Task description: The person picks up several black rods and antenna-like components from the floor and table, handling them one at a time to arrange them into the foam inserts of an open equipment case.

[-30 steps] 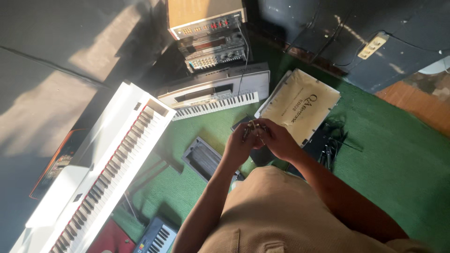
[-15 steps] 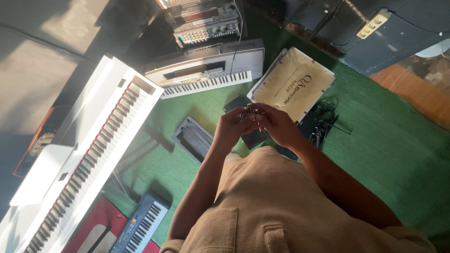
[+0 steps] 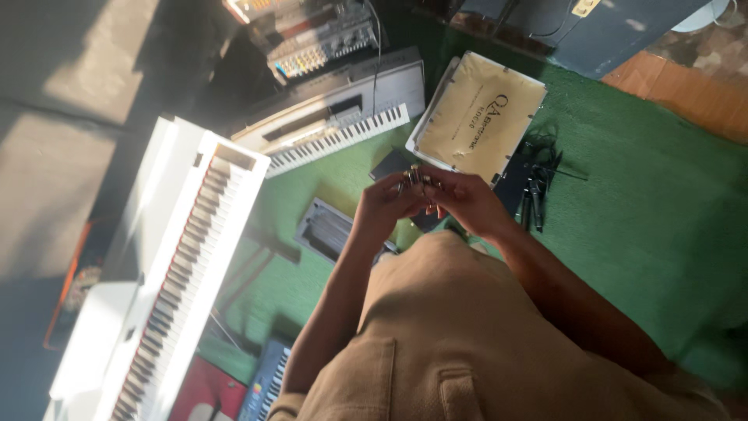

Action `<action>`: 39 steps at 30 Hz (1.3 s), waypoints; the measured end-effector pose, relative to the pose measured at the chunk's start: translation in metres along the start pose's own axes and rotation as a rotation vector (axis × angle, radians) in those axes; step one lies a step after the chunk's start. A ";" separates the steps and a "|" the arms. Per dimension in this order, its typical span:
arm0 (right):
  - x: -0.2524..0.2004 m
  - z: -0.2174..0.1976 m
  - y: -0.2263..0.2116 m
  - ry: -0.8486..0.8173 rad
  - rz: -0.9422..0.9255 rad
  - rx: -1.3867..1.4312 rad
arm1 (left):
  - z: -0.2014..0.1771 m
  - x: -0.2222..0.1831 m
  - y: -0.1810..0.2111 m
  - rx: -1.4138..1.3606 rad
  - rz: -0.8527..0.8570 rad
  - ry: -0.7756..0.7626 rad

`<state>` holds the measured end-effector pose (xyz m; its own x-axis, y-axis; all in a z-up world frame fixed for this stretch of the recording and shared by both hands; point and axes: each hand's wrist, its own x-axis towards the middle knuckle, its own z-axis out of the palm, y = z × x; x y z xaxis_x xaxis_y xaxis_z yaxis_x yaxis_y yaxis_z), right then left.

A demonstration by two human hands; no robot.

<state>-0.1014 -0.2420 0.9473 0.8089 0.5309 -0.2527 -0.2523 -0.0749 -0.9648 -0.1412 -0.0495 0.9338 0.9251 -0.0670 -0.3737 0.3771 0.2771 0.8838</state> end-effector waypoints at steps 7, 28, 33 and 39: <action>-0.018 0.049 0.020 0.099 -0.013 0.069 | -0.032 -0.030 0.006 0.039 -0.026 -0.089; -0.157 0.096 0.035 0.636 -0.004 0.116 | 0.016 -0.053 -0.028 0.371 -0.184 -0.606; -0.210 0.076 0.044 0.796 0.006 0.253 | 0.077 -0.054 -0.049 0.399 -0.209 -0.807; -0.294 0.043 0.059 1.032 0.013 0.264 | 0.177 -0.083 -0.082 0.456 -0.205 -0.941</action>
<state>-0.3768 -0.3656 0.9680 0.8328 -0.4503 -0.3219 -0.2707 0.1759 -0.9464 -0.2411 -0.2358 0.9423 0.4304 -0.8397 -0.3313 0.3302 -0.1951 0.9235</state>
